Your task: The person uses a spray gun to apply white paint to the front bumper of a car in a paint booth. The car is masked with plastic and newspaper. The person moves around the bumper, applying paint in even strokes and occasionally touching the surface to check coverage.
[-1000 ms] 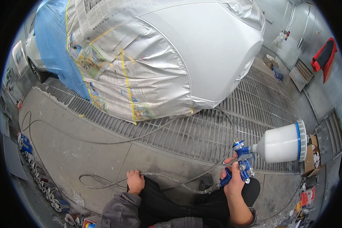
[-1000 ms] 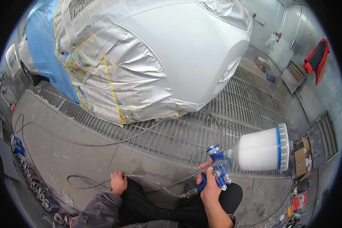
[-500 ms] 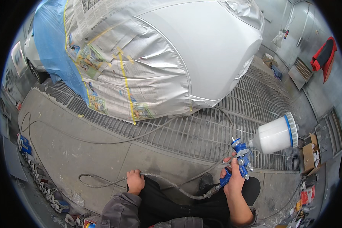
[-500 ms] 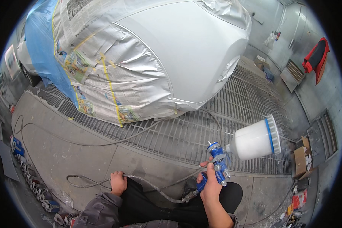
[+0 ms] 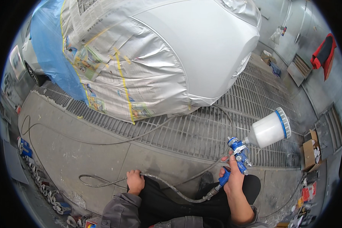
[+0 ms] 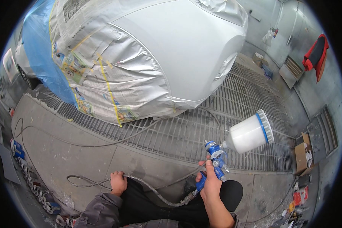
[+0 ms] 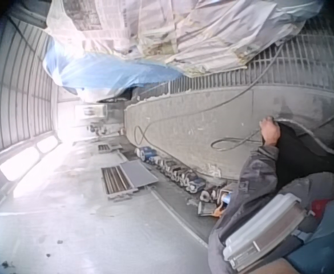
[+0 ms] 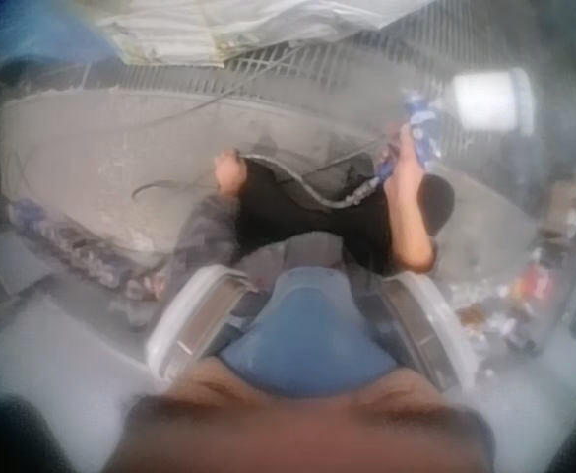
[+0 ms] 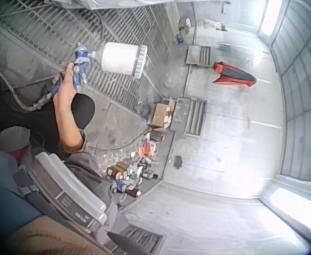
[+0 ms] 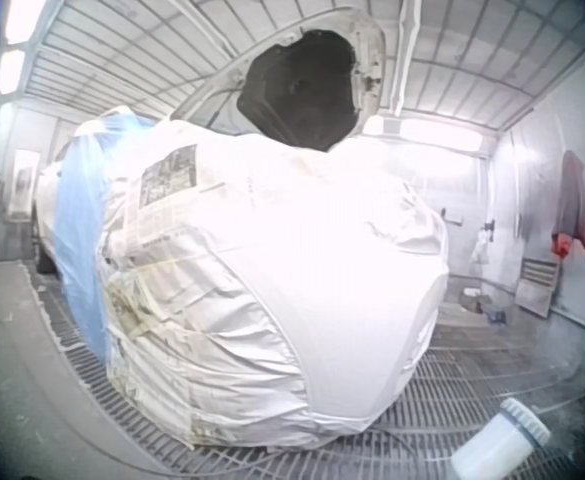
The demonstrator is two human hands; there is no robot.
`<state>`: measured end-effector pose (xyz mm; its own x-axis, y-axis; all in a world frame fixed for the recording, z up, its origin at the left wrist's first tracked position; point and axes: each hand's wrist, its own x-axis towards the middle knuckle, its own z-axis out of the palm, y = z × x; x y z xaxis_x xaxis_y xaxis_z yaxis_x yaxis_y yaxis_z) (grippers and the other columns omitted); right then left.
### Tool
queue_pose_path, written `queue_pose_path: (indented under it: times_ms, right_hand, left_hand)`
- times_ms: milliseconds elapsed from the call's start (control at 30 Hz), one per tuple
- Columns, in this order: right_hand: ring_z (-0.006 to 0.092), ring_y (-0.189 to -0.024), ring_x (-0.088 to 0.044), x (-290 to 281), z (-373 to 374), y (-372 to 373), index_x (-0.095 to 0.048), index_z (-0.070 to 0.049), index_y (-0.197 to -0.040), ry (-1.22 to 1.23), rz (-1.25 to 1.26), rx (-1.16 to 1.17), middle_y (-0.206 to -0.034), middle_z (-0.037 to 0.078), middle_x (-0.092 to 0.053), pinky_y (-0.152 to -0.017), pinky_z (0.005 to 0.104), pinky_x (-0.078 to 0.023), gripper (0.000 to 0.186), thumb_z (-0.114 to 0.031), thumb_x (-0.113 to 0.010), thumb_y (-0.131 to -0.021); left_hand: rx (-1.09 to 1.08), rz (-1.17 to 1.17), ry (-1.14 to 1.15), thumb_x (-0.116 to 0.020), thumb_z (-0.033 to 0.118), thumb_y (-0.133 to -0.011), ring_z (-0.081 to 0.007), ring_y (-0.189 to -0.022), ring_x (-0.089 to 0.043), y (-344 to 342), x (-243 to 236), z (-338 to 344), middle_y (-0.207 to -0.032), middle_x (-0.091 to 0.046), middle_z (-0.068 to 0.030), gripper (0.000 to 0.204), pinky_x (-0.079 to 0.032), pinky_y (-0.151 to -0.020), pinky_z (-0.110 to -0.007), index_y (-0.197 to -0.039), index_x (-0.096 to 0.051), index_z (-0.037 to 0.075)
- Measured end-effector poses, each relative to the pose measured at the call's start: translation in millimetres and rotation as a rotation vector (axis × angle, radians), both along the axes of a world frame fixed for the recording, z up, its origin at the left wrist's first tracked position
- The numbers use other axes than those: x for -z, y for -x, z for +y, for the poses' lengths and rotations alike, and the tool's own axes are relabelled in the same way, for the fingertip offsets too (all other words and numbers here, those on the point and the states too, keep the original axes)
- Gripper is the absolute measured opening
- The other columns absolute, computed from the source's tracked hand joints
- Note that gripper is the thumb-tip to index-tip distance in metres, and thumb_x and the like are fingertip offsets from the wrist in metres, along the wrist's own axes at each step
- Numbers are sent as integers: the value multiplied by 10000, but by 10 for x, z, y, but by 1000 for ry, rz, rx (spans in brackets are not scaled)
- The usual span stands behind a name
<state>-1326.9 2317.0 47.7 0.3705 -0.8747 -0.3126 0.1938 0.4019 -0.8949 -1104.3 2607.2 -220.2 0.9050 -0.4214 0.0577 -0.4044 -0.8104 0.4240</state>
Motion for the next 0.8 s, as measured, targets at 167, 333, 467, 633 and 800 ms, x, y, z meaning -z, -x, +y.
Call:
queue_pose_path:
  times_ms: [167, 333, 467, 633, 800]
  right_hand:
    - [140, -564, -534, 26, -10, -3, -611, -99, -1267, -28, 5, -8, -979, 68, -684, -494, 283, -448, 249, -223, -626, -1052]
    - [148, -564, -533, 83, -29, 21, -613, -136, -1256, -16, 12, -39, -984, 53, -683, -492, 289, -444, 252, -276, -637, -1048]
    - [153, -562, -532, 68, -29, 17, -613, -146, -1250, -19, 25, -47, -985, 50, -681, -492, 290, -441, 248, -289, -638, -1048]
    - [154, -562, -535, 71, -21, 17, -612, -141, -1250, -21, 19, -44, -983, 53, -681, -488, 289, -441, 247, -281, -638, -1048]
    - [152, -567, -540, 47, 2, 6, -609, -123, -1260, -21, 15, -53, -991, 62, -683, -490, 288, -443, 252, -259, -635, -1049]
  left_hand:
    - [2, 16, -11, -706, 135, -815, -396, -1078, -563, 2, -23, -8, -1062, -660, -150, 225, -516, -916, -491, -1031, -737, 77]
    - [6, 20, -17, -704, 134, -816, -398, -1082, -564, 1, -19, -5, -1062, -663, -152, 228, -512, -923, -491, -1034, -738, 75]
    - [25, -13, -11, -694, 133, -815, -412, -1048, -567, 3, -12, 2, -1033, -662, -169, 227, -502, -902, -501, -1024, -732, 54]
    - [21, -6, -7, -692, 131, -812, -413, -1051, -566, 6, -26, -3, -1038, -661, -169, 228, -506, -900, -502, -1023, -734, 53]
    - [12, 3, -9, -687, 124, -808, -412, -1060, -562, 12, -27, 10, -1048, -658, -168, 230, -512, -899, -500, -1022, -735, 53]
